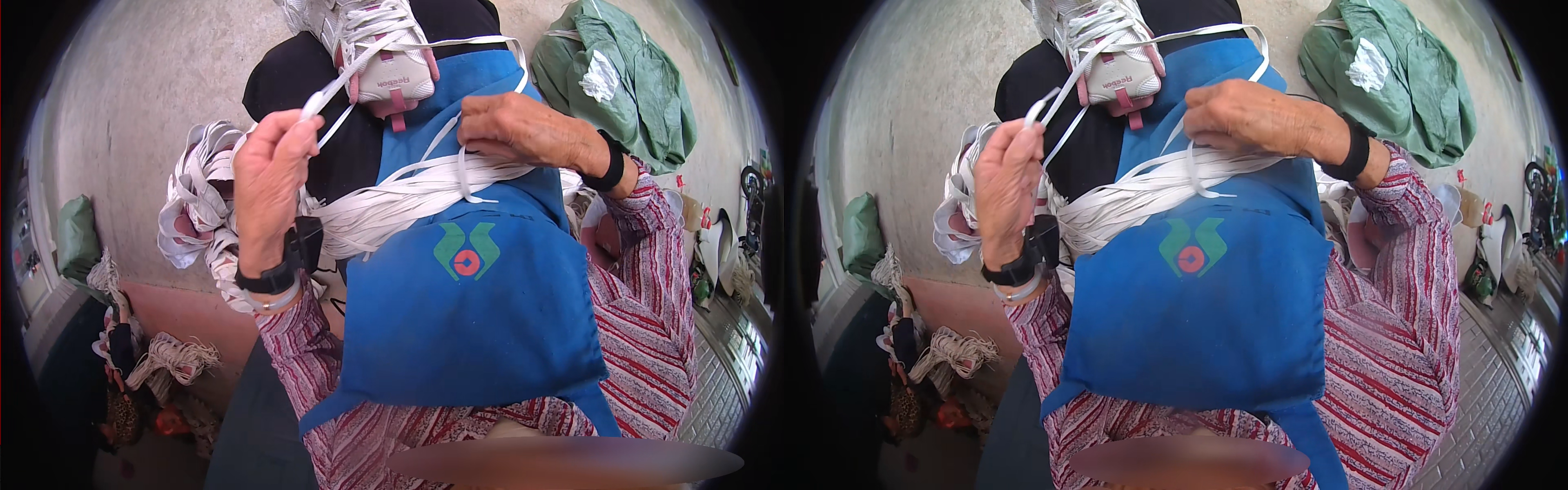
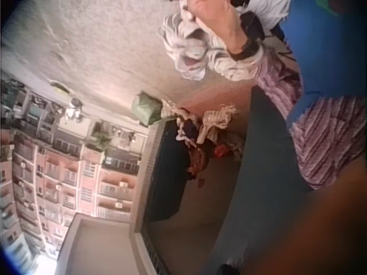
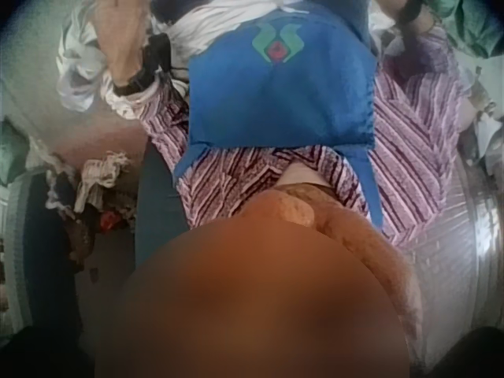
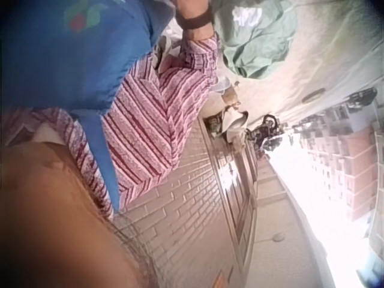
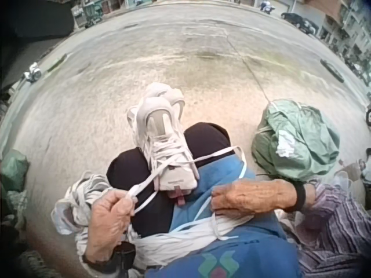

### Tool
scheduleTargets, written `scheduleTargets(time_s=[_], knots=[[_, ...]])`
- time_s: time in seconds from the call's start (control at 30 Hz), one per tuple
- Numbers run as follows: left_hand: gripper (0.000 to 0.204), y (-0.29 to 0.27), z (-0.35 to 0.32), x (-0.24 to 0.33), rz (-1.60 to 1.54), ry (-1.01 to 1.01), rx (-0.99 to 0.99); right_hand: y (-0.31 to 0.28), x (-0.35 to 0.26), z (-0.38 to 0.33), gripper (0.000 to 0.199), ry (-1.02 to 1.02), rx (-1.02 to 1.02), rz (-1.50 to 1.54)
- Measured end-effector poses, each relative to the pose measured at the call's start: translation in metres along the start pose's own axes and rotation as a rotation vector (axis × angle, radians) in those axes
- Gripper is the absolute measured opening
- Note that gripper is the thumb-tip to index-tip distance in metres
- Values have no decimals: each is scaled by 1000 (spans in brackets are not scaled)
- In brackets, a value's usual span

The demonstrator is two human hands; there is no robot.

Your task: Thread laces into new athletic shoes.

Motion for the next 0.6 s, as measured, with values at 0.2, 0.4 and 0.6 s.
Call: scheduleTargets(time_s=[0.2,0.4,0.6], knots=[[22,27,24,10,376,326,91,-69,37,-9,11,199,472,-197],[19,24,19,39,826,406,343,-63,30,-15,18,211,498,-444],[18,23,27,28,756,406,285,-17,11,8,14,14,339,-551]])
Point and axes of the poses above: each hand's wrist, its own z-axis towards the middle knuckle, its own y-axis out of the palm, x = y × z, the point moved 10 cm from there along z, towards the middle knuckle, and after that the axes turned 1 degree about z, right-handed, at the moved point
